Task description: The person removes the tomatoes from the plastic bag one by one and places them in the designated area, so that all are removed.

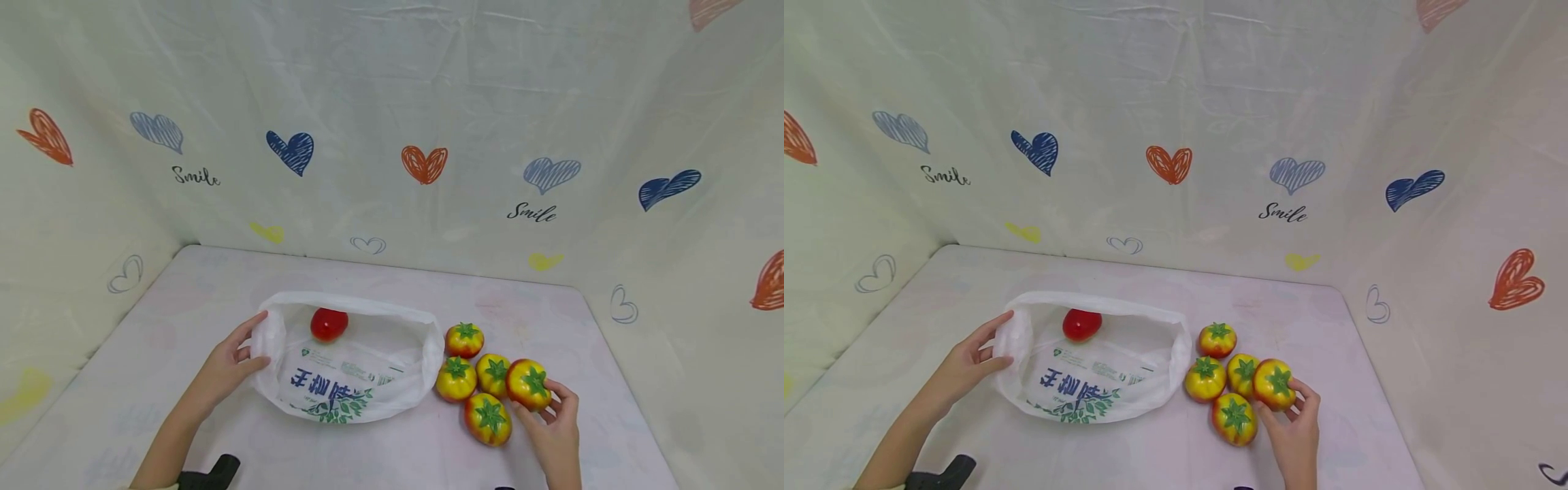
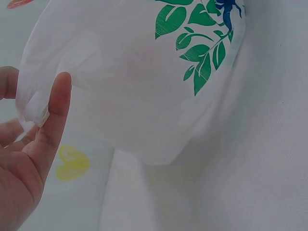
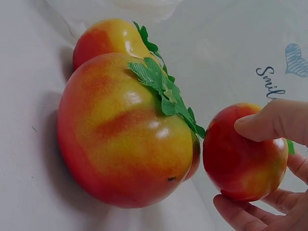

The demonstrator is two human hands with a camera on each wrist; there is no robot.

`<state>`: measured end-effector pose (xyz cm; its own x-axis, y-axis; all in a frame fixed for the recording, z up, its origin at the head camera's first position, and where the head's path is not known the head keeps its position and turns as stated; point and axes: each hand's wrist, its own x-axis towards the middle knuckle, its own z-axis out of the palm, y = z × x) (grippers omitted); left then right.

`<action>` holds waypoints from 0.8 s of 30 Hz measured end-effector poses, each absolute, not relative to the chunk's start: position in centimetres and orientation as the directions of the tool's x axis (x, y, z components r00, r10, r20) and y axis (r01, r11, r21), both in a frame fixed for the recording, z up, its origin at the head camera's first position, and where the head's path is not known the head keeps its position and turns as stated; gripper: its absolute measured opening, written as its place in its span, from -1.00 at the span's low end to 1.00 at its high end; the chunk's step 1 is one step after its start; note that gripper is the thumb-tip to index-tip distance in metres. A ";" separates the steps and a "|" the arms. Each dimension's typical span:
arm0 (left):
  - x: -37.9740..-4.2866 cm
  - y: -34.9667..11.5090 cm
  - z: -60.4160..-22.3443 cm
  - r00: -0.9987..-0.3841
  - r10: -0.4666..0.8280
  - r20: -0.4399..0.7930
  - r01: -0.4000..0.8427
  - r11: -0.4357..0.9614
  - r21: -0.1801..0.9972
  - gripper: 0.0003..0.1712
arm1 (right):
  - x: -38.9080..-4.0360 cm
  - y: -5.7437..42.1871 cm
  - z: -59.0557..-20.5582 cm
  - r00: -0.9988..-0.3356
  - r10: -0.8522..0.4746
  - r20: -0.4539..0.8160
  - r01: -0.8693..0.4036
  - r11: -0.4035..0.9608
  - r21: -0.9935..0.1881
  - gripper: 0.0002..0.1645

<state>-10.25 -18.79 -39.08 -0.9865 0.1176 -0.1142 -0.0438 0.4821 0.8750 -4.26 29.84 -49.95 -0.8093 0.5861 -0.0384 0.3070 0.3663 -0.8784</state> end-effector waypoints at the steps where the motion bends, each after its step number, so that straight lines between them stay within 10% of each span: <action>1: -10.3 -18.8 -39.1 -0.987 0.116 -0.115 -0.045 0.483 0.875 -0.18 | -4.2 30.0 -50.0 -0.807 0.589 -0.039 0.312 0.368 -0.876 0.01; 24: -10.3 -18.9 -39.2 -0.988 0.118 -0.101 -0.032 0.484 0.875 -0.18 | -3.1 31.9 -49.9 -0.779 0.610 -0.148 0.467 0.405 -0.786 0.08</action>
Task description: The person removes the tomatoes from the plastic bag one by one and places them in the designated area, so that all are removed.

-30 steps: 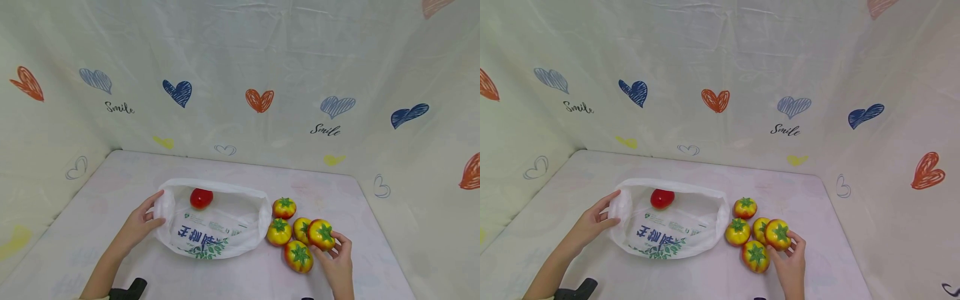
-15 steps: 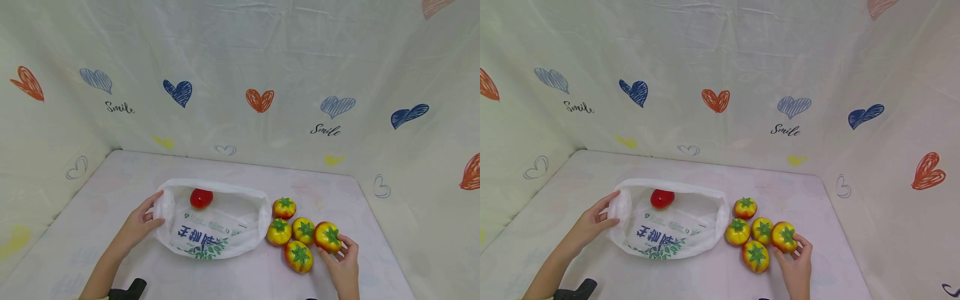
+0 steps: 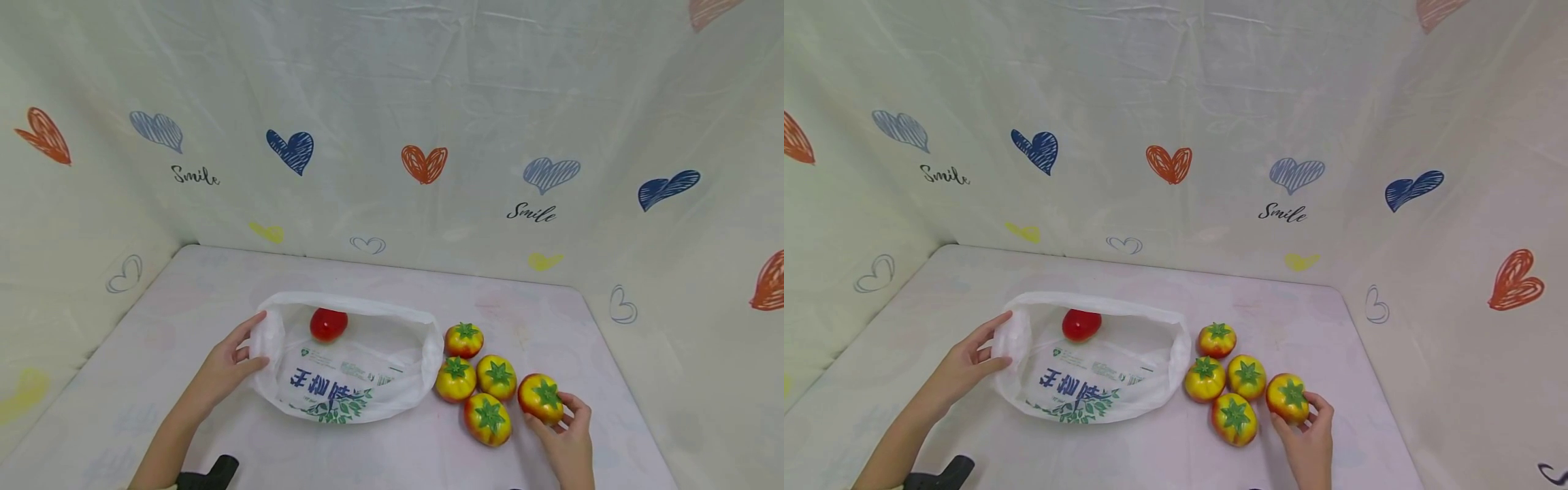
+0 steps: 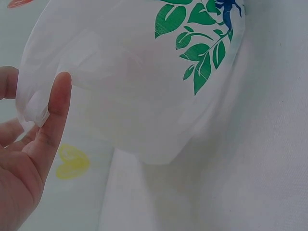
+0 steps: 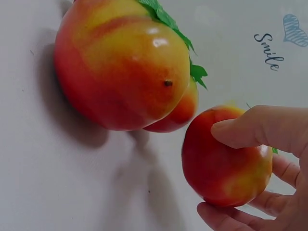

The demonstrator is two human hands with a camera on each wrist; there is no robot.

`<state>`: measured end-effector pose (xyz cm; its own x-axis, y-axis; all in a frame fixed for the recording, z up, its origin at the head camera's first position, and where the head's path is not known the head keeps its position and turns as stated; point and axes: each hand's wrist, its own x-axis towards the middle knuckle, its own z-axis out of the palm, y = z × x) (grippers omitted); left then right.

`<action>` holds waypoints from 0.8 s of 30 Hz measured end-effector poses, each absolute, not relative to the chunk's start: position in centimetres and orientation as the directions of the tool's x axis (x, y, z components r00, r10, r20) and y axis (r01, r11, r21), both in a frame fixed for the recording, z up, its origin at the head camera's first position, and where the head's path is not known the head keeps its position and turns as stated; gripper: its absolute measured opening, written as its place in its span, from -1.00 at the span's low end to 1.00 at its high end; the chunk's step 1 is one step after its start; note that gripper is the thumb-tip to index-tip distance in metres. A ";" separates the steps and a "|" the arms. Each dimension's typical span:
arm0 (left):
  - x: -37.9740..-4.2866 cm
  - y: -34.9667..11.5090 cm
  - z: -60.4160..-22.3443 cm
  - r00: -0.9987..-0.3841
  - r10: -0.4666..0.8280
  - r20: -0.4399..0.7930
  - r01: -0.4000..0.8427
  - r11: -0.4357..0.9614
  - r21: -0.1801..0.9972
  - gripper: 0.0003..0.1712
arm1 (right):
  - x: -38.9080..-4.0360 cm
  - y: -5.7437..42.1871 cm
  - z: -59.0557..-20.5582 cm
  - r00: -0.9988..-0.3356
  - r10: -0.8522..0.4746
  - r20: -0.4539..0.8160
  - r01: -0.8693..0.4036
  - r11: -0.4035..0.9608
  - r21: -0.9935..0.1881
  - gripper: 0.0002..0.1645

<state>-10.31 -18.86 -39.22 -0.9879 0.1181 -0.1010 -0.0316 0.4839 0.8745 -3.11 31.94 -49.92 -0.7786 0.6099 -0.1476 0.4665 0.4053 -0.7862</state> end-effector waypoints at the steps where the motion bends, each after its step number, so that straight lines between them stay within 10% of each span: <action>1: -10.3 -18.9 -39.2 -0.988 0.117 -0.102 -0.032 0.485 0.874 -0.18 | -3.1 31.7 -49.5 -0.783 0.601 -0.160 0.470 0.404 -0.785 0.07; 24: -10.3 -18.8 -39.3 -0.987 0.124 -0.097 -0.027 0.477 0.878 -0.19 | -1.8 30.3 -45.3 -0.887 0.326 -0.326 0.460 0.590 -0.663 0.08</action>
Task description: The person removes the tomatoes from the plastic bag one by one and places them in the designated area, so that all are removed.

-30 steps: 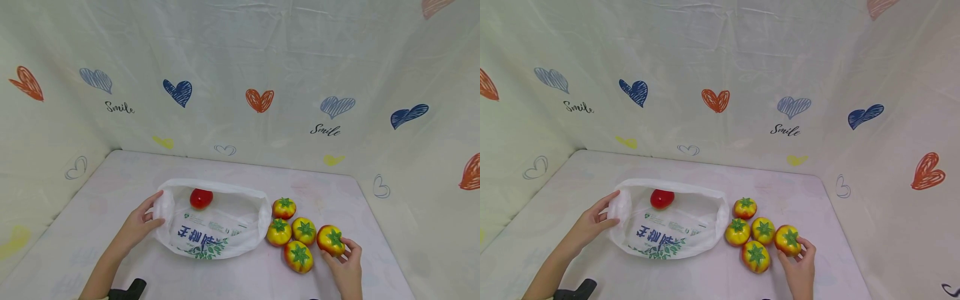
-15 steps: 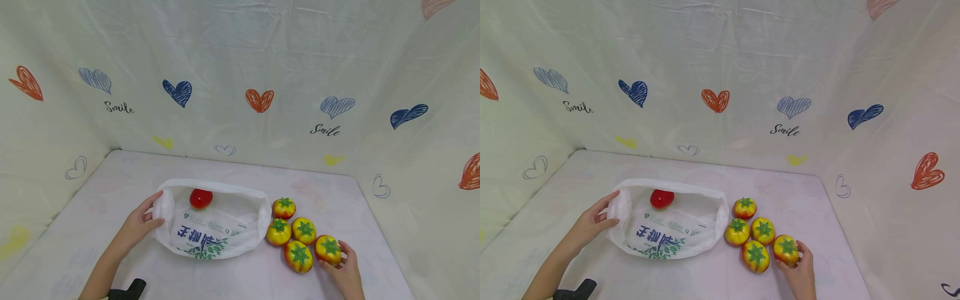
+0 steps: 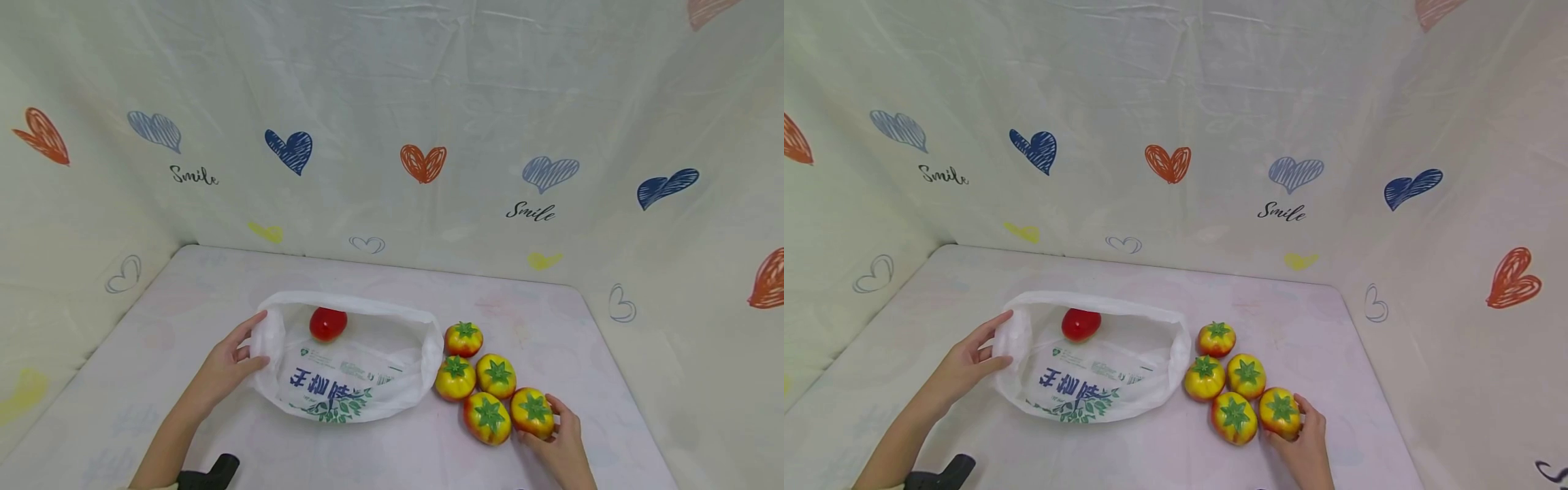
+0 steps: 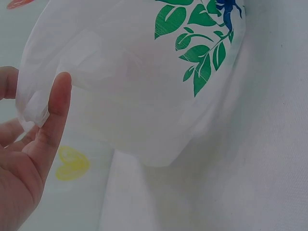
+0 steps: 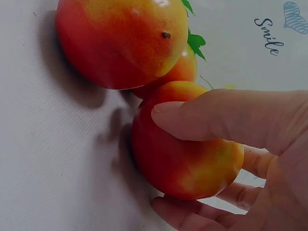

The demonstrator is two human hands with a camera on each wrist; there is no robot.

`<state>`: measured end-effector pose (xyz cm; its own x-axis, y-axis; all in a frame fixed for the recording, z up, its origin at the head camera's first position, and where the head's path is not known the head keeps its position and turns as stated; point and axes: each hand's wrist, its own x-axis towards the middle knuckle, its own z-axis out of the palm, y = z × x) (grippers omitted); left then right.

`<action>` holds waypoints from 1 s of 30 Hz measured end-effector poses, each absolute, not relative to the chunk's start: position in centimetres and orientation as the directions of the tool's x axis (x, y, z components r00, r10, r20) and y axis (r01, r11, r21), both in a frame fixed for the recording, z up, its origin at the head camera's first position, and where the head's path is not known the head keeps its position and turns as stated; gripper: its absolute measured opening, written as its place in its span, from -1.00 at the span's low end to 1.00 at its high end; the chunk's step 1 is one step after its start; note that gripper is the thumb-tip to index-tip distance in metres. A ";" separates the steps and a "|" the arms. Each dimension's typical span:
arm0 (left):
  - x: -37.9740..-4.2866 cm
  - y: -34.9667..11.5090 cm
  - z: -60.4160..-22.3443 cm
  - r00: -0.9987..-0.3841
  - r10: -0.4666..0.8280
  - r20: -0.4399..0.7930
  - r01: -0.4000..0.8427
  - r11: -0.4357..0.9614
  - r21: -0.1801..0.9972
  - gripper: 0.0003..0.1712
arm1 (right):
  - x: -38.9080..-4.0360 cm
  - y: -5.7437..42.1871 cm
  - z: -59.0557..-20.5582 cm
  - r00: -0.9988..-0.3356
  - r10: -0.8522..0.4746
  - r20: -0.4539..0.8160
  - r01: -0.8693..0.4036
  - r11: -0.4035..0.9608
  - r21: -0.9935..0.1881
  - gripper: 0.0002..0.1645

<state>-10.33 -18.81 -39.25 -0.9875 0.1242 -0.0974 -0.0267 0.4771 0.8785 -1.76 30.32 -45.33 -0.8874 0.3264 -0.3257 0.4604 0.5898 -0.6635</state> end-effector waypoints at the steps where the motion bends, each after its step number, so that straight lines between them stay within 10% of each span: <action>1: -10.3 -18.8 -39.3 -0.988 0.124 -0.097 -0.026 0.477 0.879 -0.19 | -1.8 30.3 -45.3 -0.887 0.323 -0.330 0.461 0.588 -0.664 0.09; 23: -10.3 -18.8 -39.6 -0.989 0.119 -0.091 -0.022 0.487 0.873 -0.17 | -1.6 30.0 -43.7 -0.863 0.368 -0.345 0.502 0.562 -0.658 0.07; 30: -10.2 -18.9 -39.6 -0.988 0.119 -0.094 -0.025 0.483 0.875 -0.17 | -2.5 32.5 -48.9 -0.852 0.493 -0.177 0.465 0.555 -0.690 0.01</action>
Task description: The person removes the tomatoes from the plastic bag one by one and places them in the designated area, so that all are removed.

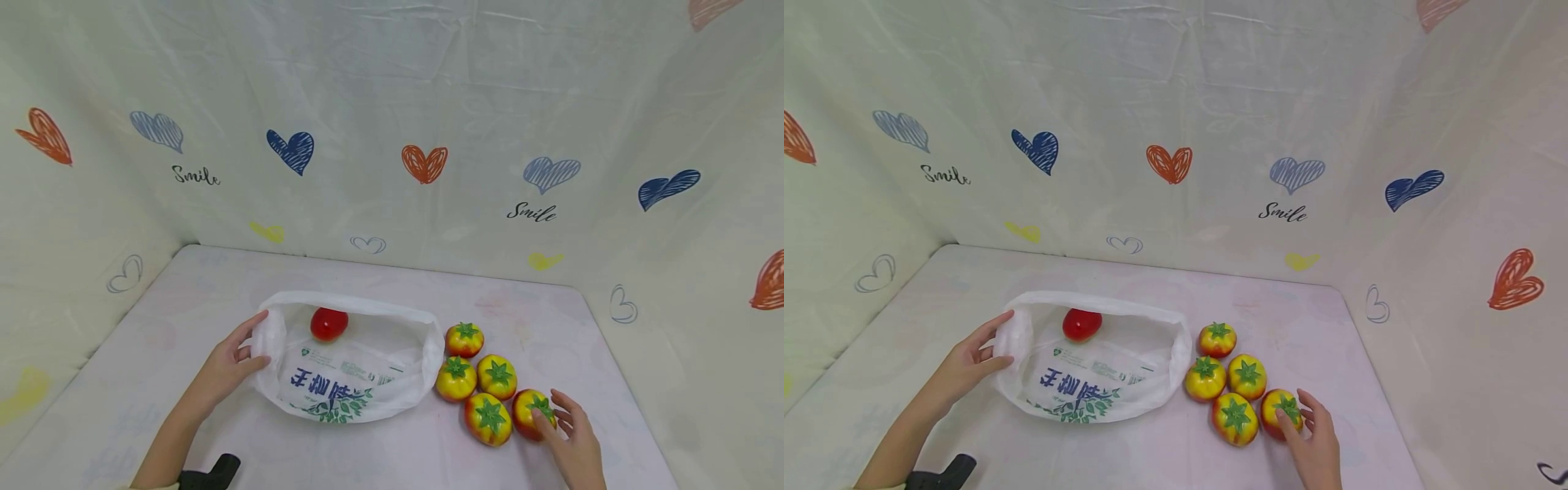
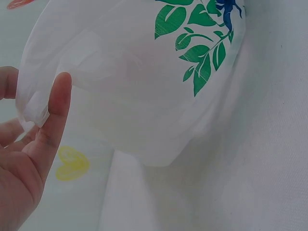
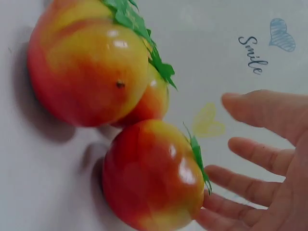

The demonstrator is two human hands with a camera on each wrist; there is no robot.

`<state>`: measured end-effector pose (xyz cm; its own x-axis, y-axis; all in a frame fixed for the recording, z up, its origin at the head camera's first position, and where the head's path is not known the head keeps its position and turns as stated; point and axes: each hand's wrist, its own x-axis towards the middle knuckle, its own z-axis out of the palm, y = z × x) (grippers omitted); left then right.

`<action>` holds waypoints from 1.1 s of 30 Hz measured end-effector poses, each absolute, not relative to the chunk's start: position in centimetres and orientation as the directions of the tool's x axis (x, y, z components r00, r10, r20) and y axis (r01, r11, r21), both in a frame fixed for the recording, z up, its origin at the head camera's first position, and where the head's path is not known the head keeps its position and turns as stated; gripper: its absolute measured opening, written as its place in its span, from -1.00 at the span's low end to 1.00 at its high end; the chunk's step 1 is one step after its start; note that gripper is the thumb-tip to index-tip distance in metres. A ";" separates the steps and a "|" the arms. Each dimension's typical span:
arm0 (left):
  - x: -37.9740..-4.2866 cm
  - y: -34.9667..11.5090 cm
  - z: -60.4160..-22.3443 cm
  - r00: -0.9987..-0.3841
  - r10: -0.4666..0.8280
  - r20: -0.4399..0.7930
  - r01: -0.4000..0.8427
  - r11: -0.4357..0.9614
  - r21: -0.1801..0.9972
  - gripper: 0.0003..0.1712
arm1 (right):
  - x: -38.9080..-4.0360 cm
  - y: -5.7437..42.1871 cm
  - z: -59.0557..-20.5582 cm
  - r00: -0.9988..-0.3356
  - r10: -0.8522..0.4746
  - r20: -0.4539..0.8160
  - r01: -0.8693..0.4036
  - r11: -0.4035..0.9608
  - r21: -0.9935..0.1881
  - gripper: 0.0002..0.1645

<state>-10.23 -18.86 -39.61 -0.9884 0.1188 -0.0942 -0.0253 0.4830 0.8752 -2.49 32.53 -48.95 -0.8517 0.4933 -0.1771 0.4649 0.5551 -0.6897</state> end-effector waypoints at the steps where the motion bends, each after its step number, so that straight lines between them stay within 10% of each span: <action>1: -10.2 -18.9 -39.6 -0.988 0.119 -0.093 -0.025 0.482 0.876 -0.17 | -2.7 32.8 -49.8 -0.848 0.508 -0.149 0.454 0.555 -0.697 0.02; 24: -10.2 -19.0 -39.5 -0.988 0.117 -0.099 -0.030 0.485 0.874 -0.18 | -4.4 28.9 -51.1 -0.863 0.488 0.134 0.262 0.657 -0.706 -0.43; 33: -10.2 -19.0 -39.5 -0.988 0.116 -0.101 -0.031 0.491 0.871 -0.18 | -3.5 22.0 -42.6 -0.928 0.354 0.116 0.136 0.613 -0.778 -0.58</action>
